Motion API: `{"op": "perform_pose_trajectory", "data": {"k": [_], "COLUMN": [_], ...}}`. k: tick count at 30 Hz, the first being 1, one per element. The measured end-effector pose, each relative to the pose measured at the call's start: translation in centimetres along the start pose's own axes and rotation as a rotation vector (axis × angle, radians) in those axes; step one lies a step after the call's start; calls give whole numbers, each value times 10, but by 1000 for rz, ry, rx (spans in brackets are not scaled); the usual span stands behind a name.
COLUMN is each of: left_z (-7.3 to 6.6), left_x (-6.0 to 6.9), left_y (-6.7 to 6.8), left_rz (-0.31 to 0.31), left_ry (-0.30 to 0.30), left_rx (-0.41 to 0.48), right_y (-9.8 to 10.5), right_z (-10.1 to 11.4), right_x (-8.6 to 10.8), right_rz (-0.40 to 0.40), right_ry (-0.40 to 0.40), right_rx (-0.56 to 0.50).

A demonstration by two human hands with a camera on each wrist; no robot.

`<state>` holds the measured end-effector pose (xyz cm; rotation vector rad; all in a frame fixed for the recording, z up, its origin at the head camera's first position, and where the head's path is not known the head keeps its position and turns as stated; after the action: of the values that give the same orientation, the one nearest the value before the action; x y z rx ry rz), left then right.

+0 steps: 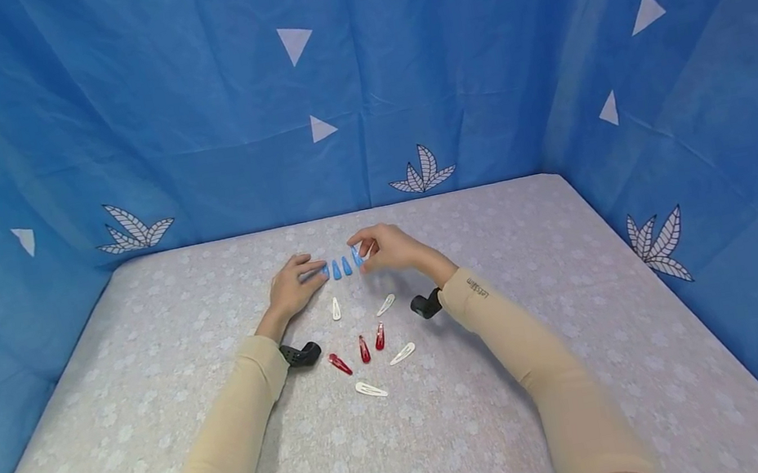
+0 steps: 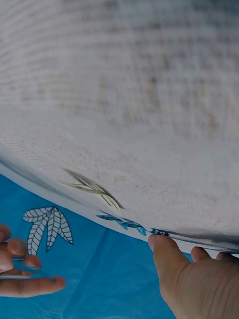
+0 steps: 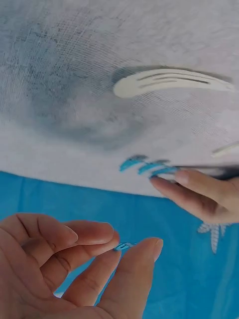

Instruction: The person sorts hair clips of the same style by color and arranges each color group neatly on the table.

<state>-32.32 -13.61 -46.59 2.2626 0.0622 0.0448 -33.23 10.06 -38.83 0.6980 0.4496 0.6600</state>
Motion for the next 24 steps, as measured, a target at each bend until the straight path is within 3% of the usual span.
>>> {"op": "perform_pose_trajectory", "data": {"k": [16, 24], "left_z": [3, 3], "left_x": [-2, -3], "left_y": [-2, -3], "left_rz": [9, -3], "left_ry": [3, 7], "left_rx": [1, 6], "right_y": [-11, -18], "right_z": [-32, -46], "right_x": [-31, -36], "right_rz": [-11, -19], "right_ry": [-185, -248], "right_rx": [-47, -37]}}
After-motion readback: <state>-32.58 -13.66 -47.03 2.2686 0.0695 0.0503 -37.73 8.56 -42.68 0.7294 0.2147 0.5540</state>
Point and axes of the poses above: each hand's wrist, its own x-axis away from the middle knuckle, its own y-axis out of the back of the hand, z = x × y, the point moved 1 cm from there along -x, towards the middle knuckle, and after that the axes turned 12 degrees about y, right-handed, at the moved point
